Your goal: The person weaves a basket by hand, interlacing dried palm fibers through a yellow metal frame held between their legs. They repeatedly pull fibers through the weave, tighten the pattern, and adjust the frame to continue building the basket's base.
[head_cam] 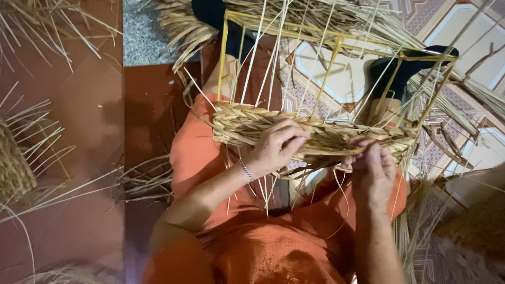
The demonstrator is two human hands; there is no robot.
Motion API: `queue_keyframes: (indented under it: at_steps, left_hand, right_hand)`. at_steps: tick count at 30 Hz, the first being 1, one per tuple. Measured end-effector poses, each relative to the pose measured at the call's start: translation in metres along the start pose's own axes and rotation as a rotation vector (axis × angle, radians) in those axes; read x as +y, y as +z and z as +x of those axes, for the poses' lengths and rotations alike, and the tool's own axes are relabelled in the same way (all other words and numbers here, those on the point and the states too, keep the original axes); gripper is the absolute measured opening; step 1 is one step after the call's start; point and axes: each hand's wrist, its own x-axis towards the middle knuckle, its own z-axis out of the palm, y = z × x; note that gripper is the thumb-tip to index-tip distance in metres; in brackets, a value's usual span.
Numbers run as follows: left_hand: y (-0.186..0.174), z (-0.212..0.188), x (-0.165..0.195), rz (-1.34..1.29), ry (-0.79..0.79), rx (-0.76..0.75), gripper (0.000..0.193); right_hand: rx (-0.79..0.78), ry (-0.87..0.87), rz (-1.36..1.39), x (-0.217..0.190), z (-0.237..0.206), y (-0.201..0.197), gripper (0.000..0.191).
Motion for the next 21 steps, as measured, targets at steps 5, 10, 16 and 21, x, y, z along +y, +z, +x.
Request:
queue_keyframes:
  at_steps: [5,10,16,21]
  left_hand:
    - [-0.021,-0.005,-0.01,0.037,-0.115,0.045,0.01]
    - [-0.037,-0.003,-0.004,0.075,-0.148,0.045,0.012]
    - [0.014,0.005,0.032,-0.005,0.063,-0.103,0.031]
    - [0.045,0.016,0.027,-0.033,-0.107,-0.206,0.018]
  right_hand:
    - [-0.015,-0.008,-0.081,-0.004,-0.004,-0.002,0.017]
    - [0.026,0.012,-0.162,0.001,-0.005,0.005,0.015]
    - [-0.019,-0.082,-0.323,0.015,-0.017,0.013,0.018]
    - [0.037,-0.088,-0.472,-0.006,-0.015,0.0,0.028]
